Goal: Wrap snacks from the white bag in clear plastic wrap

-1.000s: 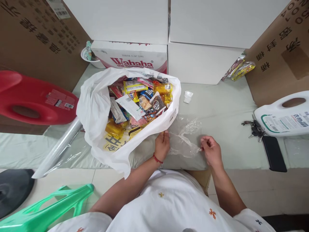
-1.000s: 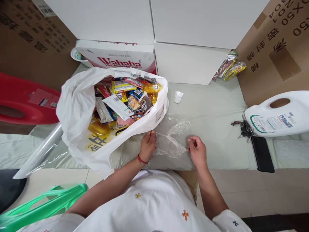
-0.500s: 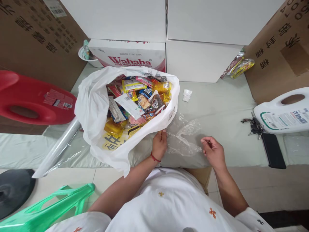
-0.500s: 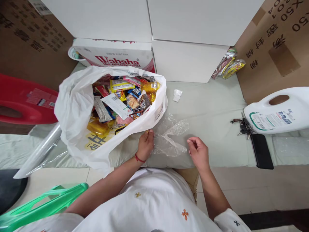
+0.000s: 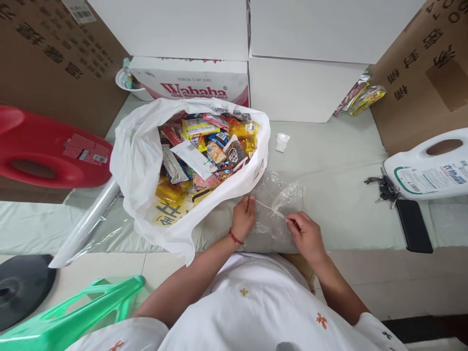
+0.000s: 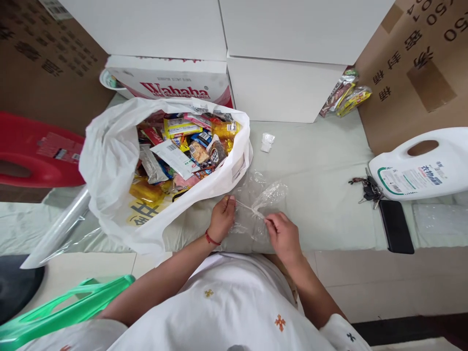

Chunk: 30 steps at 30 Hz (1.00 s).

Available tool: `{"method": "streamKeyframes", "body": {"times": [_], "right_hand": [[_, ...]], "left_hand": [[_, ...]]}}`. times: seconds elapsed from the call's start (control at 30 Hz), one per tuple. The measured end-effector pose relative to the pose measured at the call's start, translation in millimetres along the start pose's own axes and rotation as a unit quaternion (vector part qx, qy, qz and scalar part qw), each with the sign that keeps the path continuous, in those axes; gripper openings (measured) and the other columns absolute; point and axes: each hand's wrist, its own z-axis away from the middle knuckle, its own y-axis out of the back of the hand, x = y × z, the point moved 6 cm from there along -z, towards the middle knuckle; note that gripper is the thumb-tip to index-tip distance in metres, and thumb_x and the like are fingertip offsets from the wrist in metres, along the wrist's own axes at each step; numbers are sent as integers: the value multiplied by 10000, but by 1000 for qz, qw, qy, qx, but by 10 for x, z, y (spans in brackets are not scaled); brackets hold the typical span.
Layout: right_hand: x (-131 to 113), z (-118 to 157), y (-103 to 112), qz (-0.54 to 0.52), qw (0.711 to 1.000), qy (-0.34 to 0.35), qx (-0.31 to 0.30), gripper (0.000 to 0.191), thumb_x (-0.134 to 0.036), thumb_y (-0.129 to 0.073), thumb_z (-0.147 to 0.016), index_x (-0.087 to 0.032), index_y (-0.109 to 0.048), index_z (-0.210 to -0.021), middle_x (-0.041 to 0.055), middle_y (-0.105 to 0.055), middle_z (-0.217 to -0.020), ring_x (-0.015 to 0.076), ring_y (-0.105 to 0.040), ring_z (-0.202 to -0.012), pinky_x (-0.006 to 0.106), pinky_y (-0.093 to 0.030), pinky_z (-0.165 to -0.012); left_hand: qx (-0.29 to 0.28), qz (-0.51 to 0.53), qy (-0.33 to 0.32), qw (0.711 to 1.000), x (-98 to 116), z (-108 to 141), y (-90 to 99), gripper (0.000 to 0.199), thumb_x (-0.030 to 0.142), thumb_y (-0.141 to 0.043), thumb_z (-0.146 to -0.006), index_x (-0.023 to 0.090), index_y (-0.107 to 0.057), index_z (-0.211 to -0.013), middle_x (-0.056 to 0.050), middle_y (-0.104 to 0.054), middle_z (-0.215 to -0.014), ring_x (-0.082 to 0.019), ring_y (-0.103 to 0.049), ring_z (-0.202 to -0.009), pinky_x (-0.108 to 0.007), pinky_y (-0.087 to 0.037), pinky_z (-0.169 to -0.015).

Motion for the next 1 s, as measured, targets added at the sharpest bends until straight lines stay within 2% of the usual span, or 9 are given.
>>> {"method": "streamKeyframes", "body": {"times": [0.17,0.27,0.33,0.47,0.6,0.7,0.77,0.9,1.0], "right_hand": [[410,34,315,-214,957,-180,76,328,-535,-709,-881,-209,-675,-872,-38,-550,-670,105,-433,-559,241,-375,-520],[545,150,330,-313,908,-253,119,407,-576,-803,-771,-204,-660,-856,-59,-476,-645,84,-361,-519,227,-313,-453],[578,257,268,-341,888,-286,116,445,-601,-821,-729,-205,-646,-831,-61,-455,-634,84,-349,-507,226,-301,-430],[561,467,201,-273,912,-293,88,433,-633,-743,-799,-215,-636,-839,-41,-502,-635,116,-411,-521,252,-368,-455],[476,546,244,-169,953,-240,73,398,-611,-655,-893,-214,-653,-869,-1,-602,-715,145,-504,-608,271,-444,-556],[402,522,255,-130,967,-208,63,371,-582,-634,-925,-214,-661,-884,-2,-612,-723,147,-511,-627,270,-445,-590],[372,494,255,-128,970,-198,60,370,-581,-632,-927,-215,-659,-879,-6,-608,-711,146,-505,-620,270,-441,-589],[459,521,301,-150,960,-218,90,413,-620,-649,-898,-208,-665,-885,-5,-606,-700,147,-508,-607,268,-444,-568],[627,681,358,-159,947,-250,129,437,-643,-682,-863,-207,-670,-888,10,-631,-727,157,-540,-627,271,-458,-560]], "left_hand": [[1,36,53,998,-117,1,37,381,485,-418,-1037,244,-457,-744,45,-460,-553,-146,-456,-505,-294,-353,-541],[-10,57,93,994,-173,27,47,399,520,-395,-1044,251,-446,-754,66,-410,-506,-137,-409,-435,-288,-327,-490],[-12,32,77,996,-168,79,91,406,507,-384,-1050,250,-444,-741,55,-426,-519,-144,-440,-458,-288,-346,-502],[41,-108,2,993,-74,328,341,277,447,-452,-1028,230,-535,-878,-5,-592,-692,-187,-577,-620,-309,-435,-599],[119,-233,-190,946,430,669,596,122,305,-579,-961,195,-596,-1012,-138,-671,-1014,-272,-645,-957,-404,-517,-831],[13,-227,-344,911,861,767,411,138,160,-519,-964,220,-632,-1015,-101,-713,-1008,-254,-647,-1071,-407,-501,-944],[-86,-227,-364,899,945,681,154,238,162,-452,-1000,213,-654,-1118,-94,-745,-1084,-234,-655,-1139,-393,-499,-977],[-136,-340,-280,887,592,310,-272,437,321,-374,-1074,148,-589,-1413,-154,-608,-1491,-302,-503,-1438,-551,-333,-1210],[-155,-401,-255,866,270,192,-403,571,409,-353,-1079,155,-413,-1587,-154,-398,-1660,-298,-349,-1556,-613,-153,-1281]]}}
